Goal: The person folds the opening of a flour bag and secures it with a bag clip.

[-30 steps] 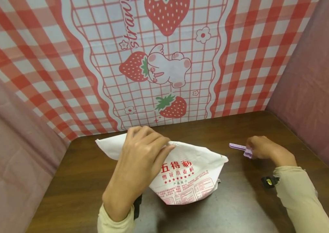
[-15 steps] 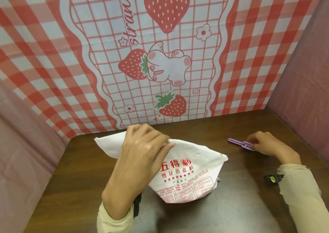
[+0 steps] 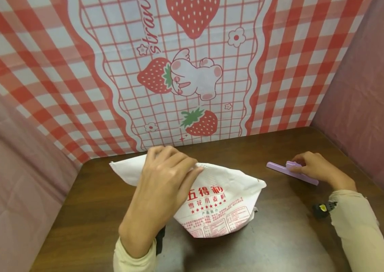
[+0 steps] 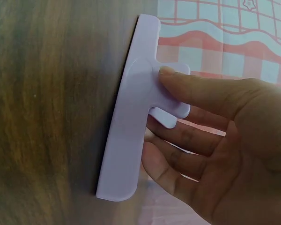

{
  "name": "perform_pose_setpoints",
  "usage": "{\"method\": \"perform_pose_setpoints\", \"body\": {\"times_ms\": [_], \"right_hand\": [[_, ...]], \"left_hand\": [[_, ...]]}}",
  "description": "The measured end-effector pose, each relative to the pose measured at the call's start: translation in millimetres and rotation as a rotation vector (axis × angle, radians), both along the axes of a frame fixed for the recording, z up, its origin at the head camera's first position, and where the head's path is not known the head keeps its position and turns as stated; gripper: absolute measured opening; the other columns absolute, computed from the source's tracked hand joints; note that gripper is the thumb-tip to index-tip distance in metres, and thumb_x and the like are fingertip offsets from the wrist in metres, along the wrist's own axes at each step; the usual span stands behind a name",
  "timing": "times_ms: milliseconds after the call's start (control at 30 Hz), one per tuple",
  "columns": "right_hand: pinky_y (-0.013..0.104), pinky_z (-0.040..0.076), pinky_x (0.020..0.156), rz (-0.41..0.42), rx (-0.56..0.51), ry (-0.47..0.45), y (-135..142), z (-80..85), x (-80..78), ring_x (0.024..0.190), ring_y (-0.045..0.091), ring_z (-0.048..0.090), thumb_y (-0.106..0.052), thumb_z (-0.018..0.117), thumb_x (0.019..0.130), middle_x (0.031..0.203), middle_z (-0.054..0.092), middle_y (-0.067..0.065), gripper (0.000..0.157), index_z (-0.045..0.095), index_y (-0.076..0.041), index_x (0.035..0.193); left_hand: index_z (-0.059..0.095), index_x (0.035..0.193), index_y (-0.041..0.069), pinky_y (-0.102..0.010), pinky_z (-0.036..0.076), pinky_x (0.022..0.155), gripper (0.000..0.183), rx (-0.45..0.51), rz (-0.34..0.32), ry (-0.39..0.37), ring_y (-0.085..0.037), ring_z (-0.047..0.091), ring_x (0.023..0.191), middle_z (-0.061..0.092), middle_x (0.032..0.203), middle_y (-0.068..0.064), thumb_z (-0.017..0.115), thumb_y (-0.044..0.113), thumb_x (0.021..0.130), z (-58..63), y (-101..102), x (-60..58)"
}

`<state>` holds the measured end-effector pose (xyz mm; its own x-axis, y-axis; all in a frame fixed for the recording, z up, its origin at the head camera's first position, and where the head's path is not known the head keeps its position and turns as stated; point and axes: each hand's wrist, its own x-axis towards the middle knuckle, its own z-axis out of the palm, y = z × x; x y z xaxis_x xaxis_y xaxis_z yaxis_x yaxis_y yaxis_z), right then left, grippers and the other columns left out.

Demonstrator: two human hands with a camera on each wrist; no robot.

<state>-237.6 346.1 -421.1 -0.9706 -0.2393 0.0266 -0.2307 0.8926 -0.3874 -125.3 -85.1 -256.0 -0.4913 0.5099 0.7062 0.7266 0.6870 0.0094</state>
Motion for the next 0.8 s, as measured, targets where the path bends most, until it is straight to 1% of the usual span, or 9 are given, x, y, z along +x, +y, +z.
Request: {"method": "perform_pose_setpoints", "body": {"times_ms": [100,333,467,633,800], "right_hand": [[0.045,0.046,0.069,0.003,0.016,0.009,-1.2,2.2,-0.4,0.08,0.026,0.059,-0.032,0.066,0.08,0.088,0.066,0.013,0.041,0.064,0.004,0.099],[0.039,0.045,0.064,-0.027,0.038,0.031,-2.3,8.2,0.5,0.071,0.019,0.056,-0.034,0.069,0.076,0.08,0.065,0.007,0.039,0.066,0.001,0.095],[0.035,0.044,0.06,-0.02,0.038,0.053,-5.3,14.1,2.2,0.067,0.017,0.054,-0.033,0.07,0.075,0.077,0.065,0.004,0.036,0.066,-0.001,0.092],[0.028,0.041,0.054,-0.009,0.015,0.082,-14.8,30.6,9.8,0.063,0.014,0.05,-0.034,0.07,0.076,0.076,0.063,0.001,0.036,0.066,-0.003,0.093],[0.026,0.04,0.051,-0.005,0.01,0.157,-26.1,48.5,18.5,0.06,0.014,0.048,-0.036,0.069,0.077,0.073,0.061,0.001,0.034,0.066,-0.005,0.092]], "left_hand": [[0.065,0.077,0.014,-0.036,0.034,0.08,0.017,0.0,-0.001,-0.001,-0.014,0.051,0.076,0.064,0.077,0.006,0.057,0.026,0.087,0.6,-0.5,0.4],[0.065,0.078,0.014,-0.035,0.034,0.079,0.017,0.001,-0.006,0.007,-0.014,0.051,0.076,0.063,0.077,0.007,0.057,0.026,0.087,1.8,-0.4,0.7],[0.065,0.077,0.015,-0.035,0.035,0.078,0.017,0.0,-0.005,0.013,-0.014,0.051,0.075,0.063,0.077,0.007,0.057,0.026,0.088,1.7,-0.9,1.0],[0.064,0.077,0.016,-0.034,0.035,0.076,0.017,0.0,0.0,0.017,-0.014,0.05,0.075,0.062,0.075,0.008,0.056,0.027,0.088,1.4,-1.3,1.7],[0.064,0.077,0.016,-0.034,0.035,0.076,0.017,0.0,0.001,0.016,-0.014,0.05,0.076,0.062,0.075,0.008,0.057,0.026,0.088,1.1,-1.2,1.8]]}}
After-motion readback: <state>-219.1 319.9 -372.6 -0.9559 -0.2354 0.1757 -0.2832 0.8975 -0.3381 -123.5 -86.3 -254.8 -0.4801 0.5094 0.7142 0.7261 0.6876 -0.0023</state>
